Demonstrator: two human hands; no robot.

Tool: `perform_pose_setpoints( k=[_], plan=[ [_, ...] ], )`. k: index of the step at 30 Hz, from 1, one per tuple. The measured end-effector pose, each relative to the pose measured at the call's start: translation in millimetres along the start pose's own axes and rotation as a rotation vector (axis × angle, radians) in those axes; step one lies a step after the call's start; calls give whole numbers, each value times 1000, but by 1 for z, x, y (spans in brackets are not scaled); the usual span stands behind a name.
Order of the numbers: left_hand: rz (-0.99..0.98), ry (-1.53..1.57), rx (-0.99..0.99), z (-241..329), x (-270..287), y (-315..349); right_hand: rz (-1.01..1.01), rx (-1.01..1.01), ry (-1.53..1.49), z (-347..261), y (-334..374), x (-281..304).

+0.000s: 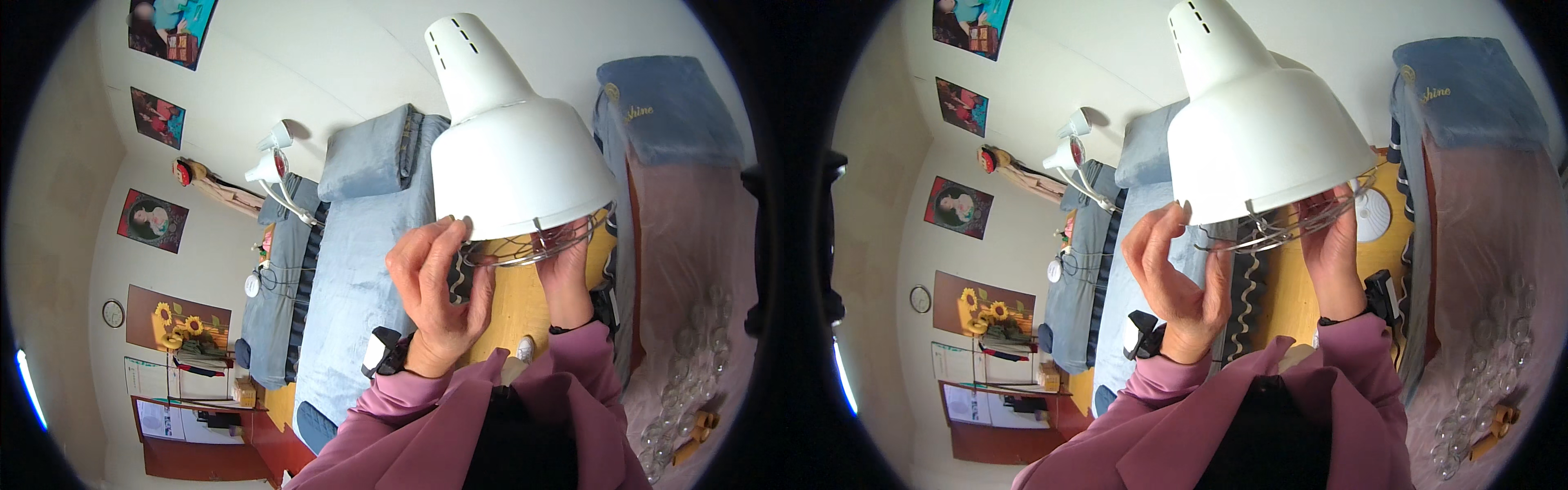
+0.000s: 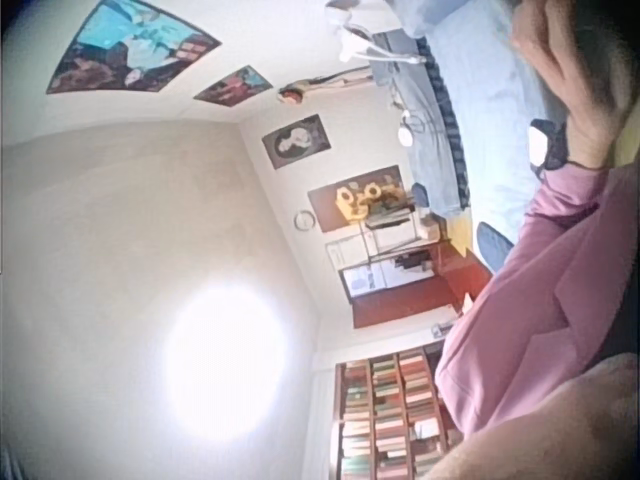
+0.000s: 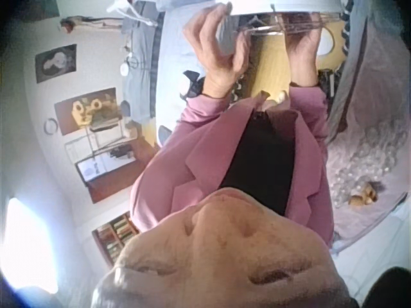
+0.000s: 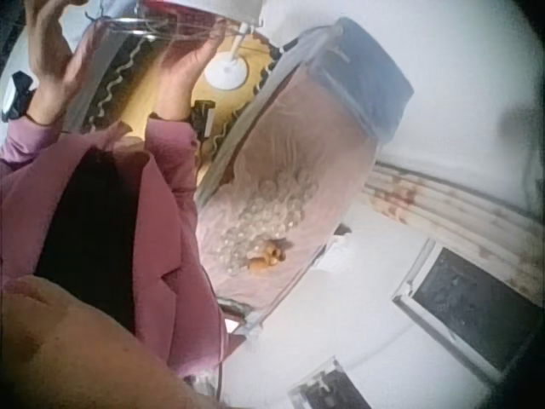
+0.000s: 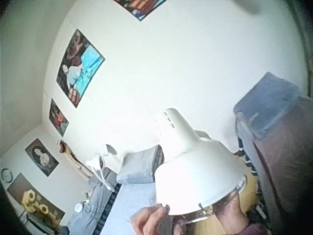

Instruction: The person assembles a white lamp by attaching a metal wire cage to the lamp head. They repeatedly remove and reattach the cage, adjusting its fit around the red bulb area, and finally secure it in place.

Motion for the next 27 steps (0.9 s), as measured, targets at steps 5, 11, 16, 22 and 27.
perform_pose_setpoints(
  k=[5,11,16,22,27],
  plan=[
    [4,47,-2,4,0,-6,19,-79,-104,10,-4,19],
    [-35,50,39,7,-7,-16,-119,-119,-145,15,2,19],
    [-156,6,9,6,-15,-21,-89,-147,-162,18,-4,16],
    [-163,-15,24,5,-15,-25,-76,-165,-170,19,-10,15],
    [-187,-45,25,13,-17,-34,-69,-195,-178,20,-12,19]
  ],
)
Point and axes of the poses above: each hand's wrist, its own y-axis away from the middle knuckle, its own x-axis out of the back of the hand, z = x × y, the point moved 6 cm from there along -y, towards the middle knuckle, and after that the axes turned 13 degrees about -x, right-handed, at the moved point
